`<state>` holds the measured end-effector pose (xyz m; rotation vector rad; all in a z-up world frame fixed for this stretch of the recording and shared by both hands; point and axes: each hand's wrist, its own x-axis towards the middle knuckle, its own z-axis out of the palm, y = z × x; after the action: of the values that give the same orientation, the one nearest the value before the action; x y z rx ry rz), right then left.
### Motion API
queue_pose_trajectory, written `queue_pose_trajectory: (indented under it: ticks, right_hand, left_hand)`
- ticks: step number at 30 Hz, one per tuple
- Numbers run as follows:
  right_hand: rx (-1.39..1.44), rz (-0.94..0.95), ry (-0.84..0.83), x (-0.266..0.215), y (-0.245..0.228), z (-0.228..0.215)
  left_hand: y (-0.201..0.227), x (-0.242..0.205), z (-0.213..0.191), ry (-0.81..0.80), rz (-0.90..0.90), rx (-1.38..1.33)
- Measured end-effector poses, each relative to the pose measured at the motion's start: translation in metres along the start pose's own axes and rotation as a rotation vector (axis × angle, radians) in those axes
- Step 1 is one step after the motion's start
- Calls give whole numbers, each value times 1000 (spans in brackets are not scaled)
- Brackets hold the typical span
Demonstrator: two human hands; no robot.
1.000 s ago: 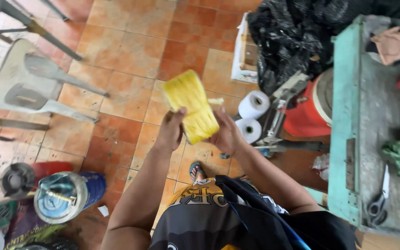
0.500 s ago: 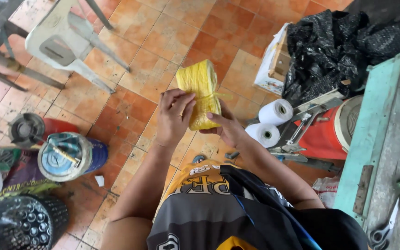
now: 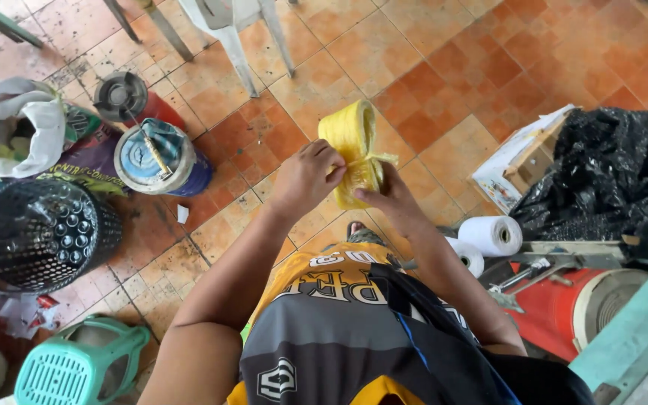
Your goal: The person retrieves a roll of yellow cord and scissors, then repeatedly cuts short lengths of cord. They gather the cut pieces into a bundle and place them on a table with other materials.
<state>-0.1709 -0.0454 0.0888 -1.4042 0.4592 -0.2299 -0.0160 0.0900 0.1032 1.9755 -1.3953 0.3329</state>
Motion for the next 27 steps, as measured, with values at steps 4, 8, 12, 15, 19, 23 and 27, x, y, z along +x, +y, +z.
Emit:
queue_pose_trajectory:
  ticks: [4, 8, 12, 15, 19, 23, 27]
  right_hand:
    - [1, -33, -70, 24, -1, -17]
    - [2, -23, -136, 53, -8, -38]
    - [5, -18, -178, 87, -13, -71]
    - [-90, 61, -179, 104, -25, -89]
    - [-119, 153, -218, 132, -40, -90]
    - [-180, 135, -290, 176, -40, -85]
    - [-194, 162, -373, 205, -51, -62]
  left_hand:
    - [3, 13, -11, -32, -84, -87]
    - [-2, 31, 3, -62, -189, -101]
    - [-6, 58, 26, -102, -269, -154]
    - [-1, 81, 35, -177, -313, -132]
    - [-25, 95, 65, -165, -279, 52]
    - [-53, 99, 81, -120, -386, 118]
    - [-77, 103, 52, -184, -606, -79]
